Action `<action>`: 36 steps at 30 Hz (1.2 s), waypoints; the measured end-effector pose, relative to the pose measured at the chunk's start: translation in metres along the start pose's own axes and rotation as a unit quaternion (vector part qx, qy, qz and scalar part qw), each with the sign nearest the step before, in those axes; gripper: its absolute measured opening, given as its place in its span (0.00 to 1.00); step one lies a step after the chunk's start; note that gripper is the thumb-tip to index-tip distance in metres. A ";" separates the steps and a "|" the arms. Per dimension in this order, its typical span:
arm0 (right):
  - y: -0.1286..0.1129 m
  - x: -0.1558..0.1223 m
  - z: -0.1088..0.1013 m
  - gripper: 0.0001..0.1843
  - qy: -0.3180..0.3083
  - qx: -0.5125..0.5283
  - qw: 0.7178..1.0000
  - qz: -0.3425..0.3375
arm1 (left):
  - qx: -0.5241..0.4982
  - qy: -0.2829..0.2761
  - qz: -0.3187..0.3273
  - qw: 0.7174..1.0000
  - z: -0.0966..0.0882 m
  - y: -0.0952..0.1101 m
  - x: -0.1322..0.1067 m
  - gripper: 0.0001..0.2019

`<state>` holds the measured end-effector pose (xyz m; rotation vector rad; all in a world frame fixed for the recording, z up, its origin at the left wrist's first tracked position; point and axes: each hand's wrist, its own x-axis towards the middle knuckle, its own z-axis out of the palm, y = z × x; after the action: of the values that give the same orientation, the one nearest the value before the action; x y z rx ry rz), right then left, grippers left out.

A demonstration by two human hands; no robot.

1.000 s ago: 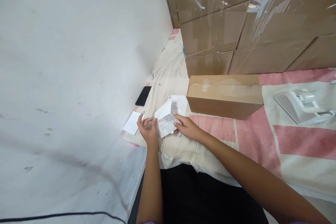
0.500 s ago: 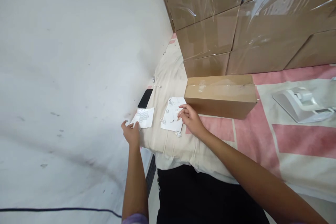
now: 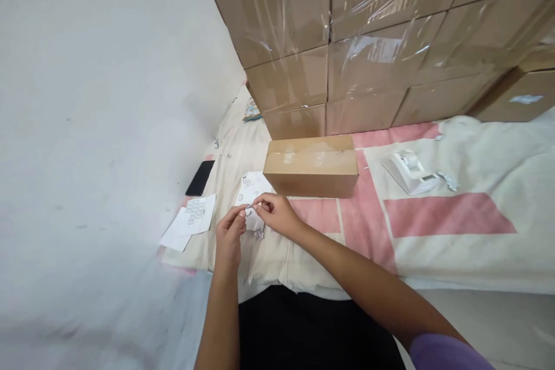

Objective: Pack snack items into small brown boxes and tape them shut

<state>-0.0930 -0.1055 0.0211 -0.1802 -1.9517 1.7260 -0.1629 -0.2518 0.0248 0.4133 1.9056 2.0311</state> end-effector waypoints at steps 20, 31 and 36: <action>-0.037 -0.044 -0.247 0.06 0.138 -0.289 0.933 -0.167 | -0.070 -0.100 0.070 0.990 0.152 0.012 0.132 0.32; -0.005 -0.041 -0.207 0.08 0.035 -0.465 0.884 -0.027 | -0.117 -0.165 0.104 0.974 0.175 0.007 0.173 0.27; -0.005 -0.038 -0.204 0.07 0.047 -0.485 0.873 -0.025 | -0.113 -0.176 0.111 0.972 0.171 0.006 0.180 0.32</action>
<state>0.0354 0.0578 0.0252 -0.5383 -2.5321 0.5399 -0.2533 -0.0211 0.0407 0.8929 1.4542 2.1083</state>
